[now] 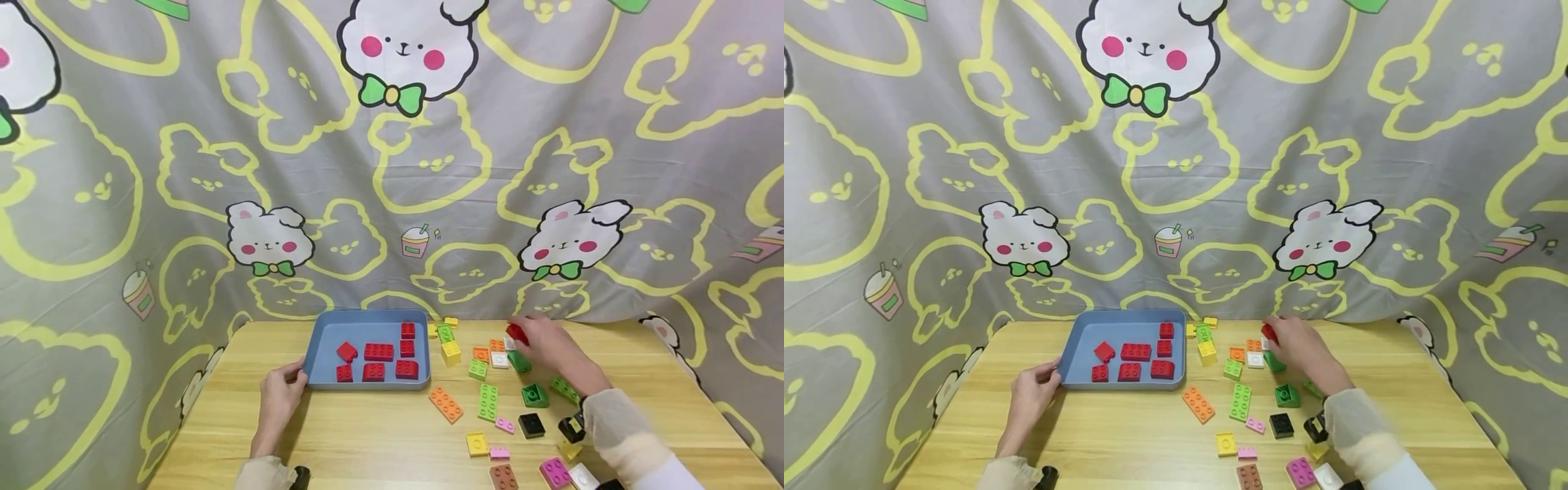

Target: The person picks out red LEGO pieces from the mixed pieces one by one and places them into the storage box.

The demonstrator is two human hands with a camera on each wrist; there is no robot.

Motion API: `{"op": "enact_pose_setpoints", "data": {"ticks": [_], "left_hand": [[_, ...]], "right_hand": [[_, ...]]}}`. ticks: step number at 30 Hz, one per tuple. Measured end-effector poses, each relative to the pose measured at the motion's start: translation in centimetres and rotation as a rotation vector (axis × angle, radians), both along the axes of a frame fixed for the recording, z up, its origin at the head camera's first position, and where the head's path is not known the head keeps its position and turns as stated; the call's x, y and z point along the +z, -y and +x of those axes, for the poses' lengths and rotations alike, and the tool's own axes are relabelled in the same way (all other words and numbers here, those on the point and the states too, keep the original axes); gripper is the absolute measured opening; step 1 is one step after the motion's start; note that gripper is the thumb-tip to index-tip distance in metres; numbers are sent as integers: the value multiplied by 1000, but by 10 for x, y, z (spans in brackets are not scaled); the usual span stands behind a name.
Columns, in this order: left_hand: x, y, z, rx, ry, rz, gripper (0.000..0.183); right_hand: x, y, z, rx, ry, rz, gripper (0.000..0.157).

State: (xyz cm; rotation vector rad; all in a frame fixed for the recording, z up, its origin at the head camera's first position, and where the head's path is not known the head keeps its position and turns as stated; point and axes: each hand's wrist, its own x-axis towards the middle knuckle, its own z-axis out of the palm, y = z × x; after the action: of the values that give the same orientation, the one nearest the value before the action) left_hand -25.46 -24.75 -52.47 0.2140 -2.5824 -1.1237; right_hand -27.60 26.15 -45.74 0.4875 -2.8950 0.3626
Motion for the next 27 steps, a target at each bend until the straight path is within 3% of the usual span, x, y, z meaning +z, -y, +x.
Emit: {"op": "enact_pose_setpoints", "data": {"ticks": [13,21,27], "left_hand": [[-1,2,1,-4,-15,-10,34],[0,0,0,-14,2,29,33],[0,0,0,-10,-5,31,33]], "right_hand": [[9,66,-13,143,-64,18,35],[11,96,-24,150,-3,14,38],[11,110,-32,175,-18,32,34]]}}
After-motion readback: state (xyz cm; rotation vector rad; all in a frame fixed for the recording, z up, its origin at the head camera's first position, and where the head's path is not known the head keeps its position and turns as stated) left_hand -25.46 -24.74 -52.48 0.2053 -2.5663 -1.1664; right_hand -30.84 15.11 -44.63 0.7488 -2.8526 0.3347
